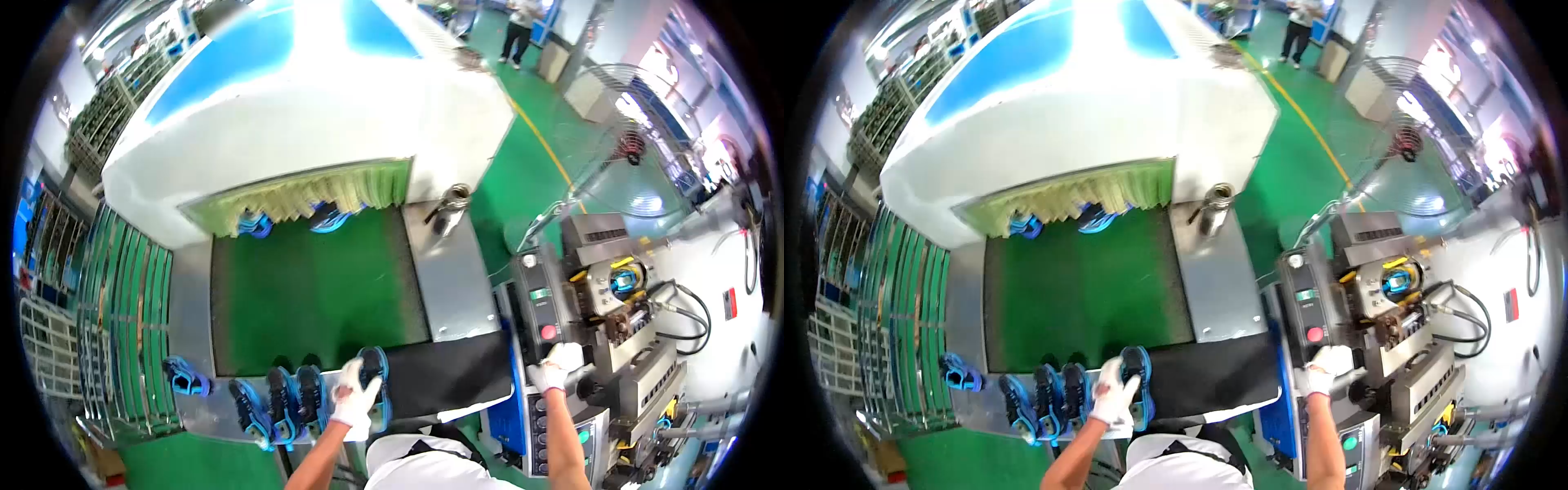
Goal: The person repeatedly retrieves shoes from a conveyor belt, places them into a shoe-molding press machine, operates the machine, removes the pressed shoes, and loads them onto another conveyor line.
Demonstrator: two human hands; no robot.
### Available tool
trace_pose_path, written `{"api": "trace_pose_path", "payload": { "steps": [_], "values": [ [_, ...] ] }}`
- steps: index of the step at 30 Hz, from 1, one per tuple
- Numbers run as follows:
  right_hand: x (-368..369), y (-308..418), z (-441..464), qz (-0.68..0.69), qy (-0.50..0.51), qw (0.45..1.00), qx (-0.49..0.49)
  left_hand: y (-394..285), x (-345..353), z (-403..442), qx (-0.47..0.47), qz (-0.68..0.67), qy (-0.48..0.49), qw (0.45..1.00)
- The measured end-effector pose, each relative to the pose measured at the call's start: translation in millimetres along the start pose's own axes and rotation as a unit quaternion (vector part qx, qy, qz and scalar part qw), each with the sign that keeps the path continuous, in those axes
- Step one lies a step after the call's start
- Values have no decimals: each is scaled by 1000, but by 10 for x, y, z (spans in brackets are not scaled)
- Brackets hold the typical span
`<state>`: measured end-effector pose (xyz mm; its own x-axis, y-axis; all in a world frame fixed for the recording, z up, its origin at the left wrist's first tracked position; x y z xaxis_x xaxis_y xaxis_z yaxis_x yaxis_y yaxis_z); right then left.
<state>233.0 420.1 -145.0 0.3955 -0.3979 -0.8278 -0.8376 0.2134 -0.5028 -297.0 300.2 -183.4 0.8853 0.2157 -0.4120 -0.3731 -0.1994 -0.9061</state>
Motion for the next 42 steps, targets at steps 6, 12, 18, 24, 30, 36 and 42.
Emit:
{"api": "trace_pose_path", "payload": {
  "steps": [6, 12, 18, 24, 30, 36, 42],
  "values": [
    [-164, 130, -758, 111, -144, 983, -32, 986, -702, 1402, -90, 50, -27, 994],
    [391, 306, -1948, 104, 145, 983, 37, 1624, -1961, 3022, 83, 168, -205, 961],
    [2287, -699, -2739, 161, 253, 943, 147, 1227, -3314, 4542, 10, 262, -253, 931],
    [1730, -144, -3015, 93, 187, 971, 119, 1491, -3279, 4734, 35, 227, -268, 936],
    [1306, 172, -3205, 264, 229, 930, 116, 1689, -3457, 4768, 60, 343, -284, 893],
    [1387, 206, -3375, 264, 292, 914, 98, 2148, -3344, 4775, -26, 370, -226, 901],
    [1292, 697, -3039, 334, 356, 868, 87, 2151, -3266, 3771, 166, 381, -288, 863]
  ]
}}
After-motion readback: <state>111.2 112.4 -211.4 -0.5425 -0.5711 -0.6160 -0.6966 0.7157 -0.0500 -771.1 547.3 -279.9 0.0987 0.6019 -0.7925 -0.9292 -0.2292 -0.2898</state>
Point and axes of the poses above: each hand's wrist, its own z-axis towards the middle knuckle, its own x-axis out of the palm, y = z × x, the point moved 5 cm from there along z, towards the middle knuckle, and after that the axes turned 15 degrees about -z, right-handed, at the moved point
